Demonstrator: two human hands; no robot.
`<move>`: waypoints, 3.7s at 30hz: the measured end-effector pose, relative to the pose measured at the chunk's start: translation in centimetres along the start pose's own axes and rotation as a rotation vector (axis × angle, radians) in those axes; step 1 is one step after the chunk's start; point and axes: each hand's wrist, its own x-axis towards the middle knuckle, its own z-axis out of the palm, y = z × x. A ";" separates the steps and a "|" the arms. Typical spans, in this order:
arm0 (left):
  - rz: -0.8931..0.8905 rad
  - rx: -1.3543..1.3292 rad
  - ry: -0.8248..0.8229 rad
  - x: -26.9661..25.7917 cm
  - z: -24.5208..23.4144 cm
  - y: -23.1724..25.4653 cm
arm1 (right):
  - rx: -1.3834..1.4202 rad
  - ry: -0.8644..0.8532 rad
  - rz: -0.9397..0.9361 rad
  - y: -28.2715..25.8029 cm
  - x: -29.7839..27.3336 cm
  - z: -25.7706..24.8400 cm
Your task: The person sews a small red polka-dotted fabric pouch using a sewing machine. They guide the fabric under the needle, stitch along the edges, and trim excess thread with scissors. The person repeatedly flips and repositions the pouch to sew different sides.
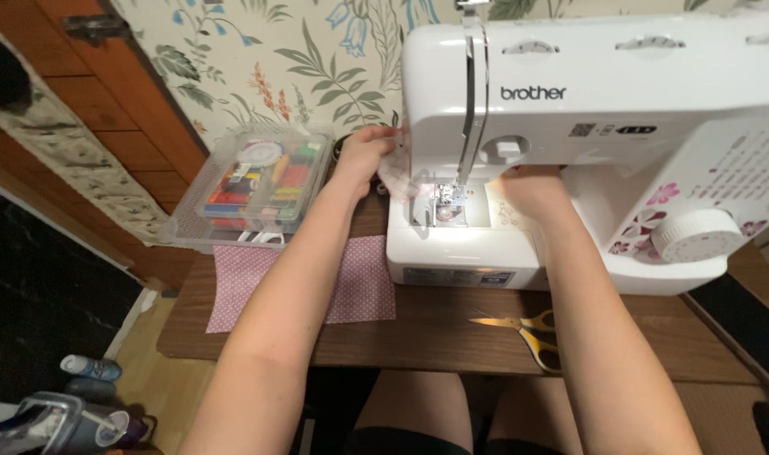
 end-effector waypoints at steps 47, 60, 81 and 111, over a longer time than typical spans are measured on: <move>0.155 -0.315 0.344 -25.8 -1.2 7.2 | 0.002 0.084 -0.783 -11.6 -20.1 -1.9; 0.697 0.557 0.180 -26.7 0.2 12.7 | 0.153 0.016 -0.982 -15.6 -21.2 -0.5; 0.500 0.487 0.050 -27.7 2.0 4.7 | 0.274 -0.325 -0.643 -6.1 -21.9 -8.4; -0.008 0.912 -0.435 -12.3 3.8 11.6 | -0.061 -0.382 -0.803 -11.1 -20.6 -9.2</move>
